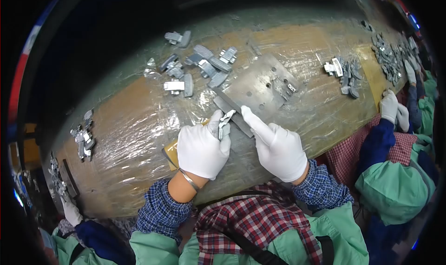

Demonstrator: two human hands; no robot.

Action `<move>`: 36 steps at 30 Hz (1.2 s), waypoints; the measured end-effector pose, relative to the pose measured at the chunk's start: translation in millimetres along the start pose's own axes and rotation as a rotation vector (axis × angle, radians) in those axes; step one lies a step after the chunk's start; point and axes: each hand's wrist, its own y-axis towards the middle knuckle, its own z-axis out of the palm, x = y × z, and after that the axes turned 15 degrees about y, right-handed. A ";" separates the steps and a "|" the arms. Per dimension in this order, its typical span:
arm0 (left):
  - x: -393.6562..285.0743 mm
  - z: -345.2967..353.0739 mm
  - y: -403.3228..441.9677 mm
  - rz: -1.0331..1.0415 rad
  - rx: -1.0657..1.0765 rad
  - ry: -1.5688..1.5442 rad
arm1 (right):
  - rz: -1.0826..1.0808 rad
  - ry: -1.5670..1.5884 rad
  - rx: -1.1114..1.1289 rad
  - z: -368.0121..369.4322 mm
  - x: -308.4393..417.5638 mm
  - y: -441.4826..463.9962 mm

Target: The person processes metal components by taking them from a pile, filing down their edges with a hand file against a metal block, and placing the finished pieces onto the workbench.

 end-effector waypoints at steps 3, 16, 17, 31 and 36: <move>21.3 -31.2 -8.0 -0.117 0.019 -0.121 | -0.102 0.305 -0.183 5.8 -8.8 5.6; 92.5 -57.1 37.0 -0.073 -0.071 0.244 | -0.138 0.325 -0.188 6.9 -8.3 6.0; 74.5 -54.8 50.1 -0.074 0.037 0.272 | -0.152 0.307 -0.189 5.4 -7.1 6.8; 165.1 -18.0 10.1 -0.452 0.011 -0.244 | -0.175 0.315 -0.214 14.0 -20.7 2.2; 64.3 -16.1 -4.6 -0.229 -0.085 -0.646 | -0.188 0.324 -0.216 17.2 -21.7 4.2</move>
